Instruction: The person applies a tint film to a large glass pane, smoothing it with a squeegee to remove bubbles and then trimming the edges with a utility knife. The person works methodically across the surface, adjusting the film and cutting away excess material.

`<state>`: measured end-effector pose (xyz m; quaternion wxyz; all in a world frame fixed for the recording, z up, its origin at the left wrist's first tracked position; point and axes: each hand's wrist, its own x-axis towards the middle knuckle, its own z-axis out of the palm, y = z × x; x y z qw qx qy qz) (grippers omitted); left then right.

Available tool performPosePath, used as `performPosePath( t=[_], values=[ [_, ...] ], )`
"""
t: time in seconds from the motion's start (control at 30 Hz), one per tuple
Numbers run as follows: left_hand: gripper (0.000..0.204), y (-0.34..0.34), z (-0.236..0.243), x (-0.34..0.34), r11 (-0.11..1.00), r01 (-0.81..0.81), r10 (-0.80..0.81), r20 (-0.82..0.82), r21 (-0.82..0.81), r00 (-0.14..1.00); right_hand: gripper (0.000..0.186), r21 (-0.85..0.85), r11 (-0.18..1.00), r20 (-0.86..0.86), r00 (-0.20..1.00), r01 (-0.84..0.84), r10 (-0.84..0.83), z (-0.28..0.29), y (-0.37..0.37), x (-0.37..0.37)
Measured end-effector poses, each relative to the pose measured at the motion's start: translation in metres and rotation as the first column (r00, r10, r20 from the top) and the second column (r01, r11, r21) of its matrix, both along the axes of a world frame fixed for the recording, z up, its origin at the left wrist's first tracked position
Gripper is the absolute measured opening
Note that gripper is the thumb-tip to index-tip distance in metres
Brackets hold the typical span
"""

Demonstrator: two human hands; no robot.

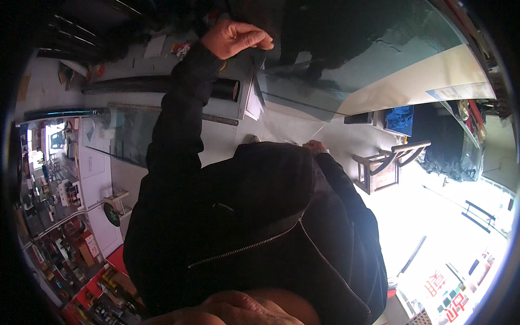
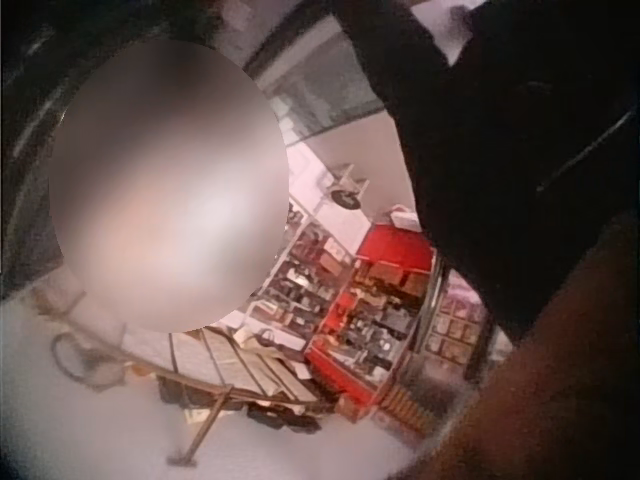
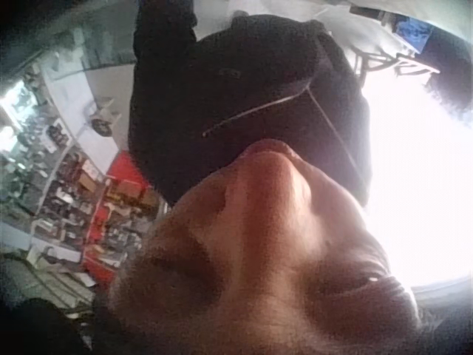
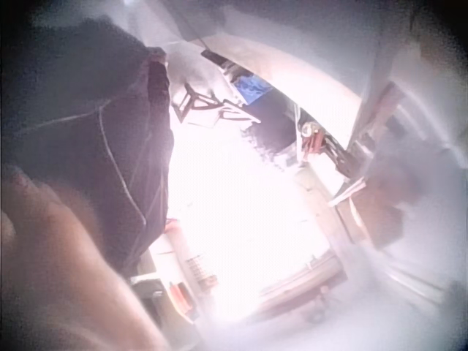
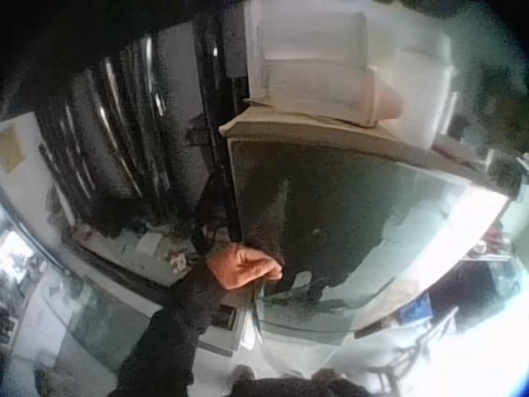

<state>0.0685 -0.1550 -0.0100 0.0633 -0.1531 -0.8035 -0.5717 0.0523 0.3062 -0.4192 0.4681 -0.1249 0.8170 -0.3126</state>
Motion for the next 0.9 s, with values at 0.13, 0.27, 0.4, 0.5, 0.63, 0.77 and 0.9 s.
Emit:
performPosePath(
  t=[0.13,0.27,0.4,0.5,0.63,0.77,0.9],
  values=[
    [0.025,-0.001,-0.028,-0.001,0.996,-0.012,0.005,0.076,0.090,0.997,0.037,0.014,0.999,-0.032,0.999,-0.035,0.035,-0.009,0.007,-0.002],
    [0.026,-0.008,-0.085,-0.004,0.992,-0.020,0.006,0.115,0.121,0.993,0.036,-0.011,1.000,0.022,1.000,0.019,-0.018,-0.025,0.013,-0.003],
    [0.031,-0.010,-0.147,-0.001,0.996,-0.089,0.089,0.179,-0.010,0.980,0.036,0.089,0.996,-0.010,1.000,-0.028,0.029,-0.035,0.006,-0.008],
    [0.031,0.000,-0.160,-0.001,0.927,-0.107,0.209,0.257,-0.361,0.943,0.036,0.071,0.995,-0.054,0.996,-0.071,0.075,-0.026,0.000,-0.011],
    [0.031,0.030,-0.083,-0.004,0.971,-0.054,0.123,0.290,-0.234,0.949,0.034,0.031,0.998,-0.127,0.990,-0.058,0.062,-0.006,-0.003,-0.004],
    [0.032,0.051,0.059,-0.005,0.995,0.075,-0.089,-0.224,-0.067,0.971,0.032,-0.014,0.999,-0.087,0.995,-0.047,0.045,0.000,-0.006,-0.003],
    [0.035,0.068,0.141,-0.021,0.983,0.028,0.055,-0.445,0.179,0.894,0.037,-0.019,0.997,-0.122,0.990,-0.078,0.075,0.003,-0.010,-0.009]
  ],
)
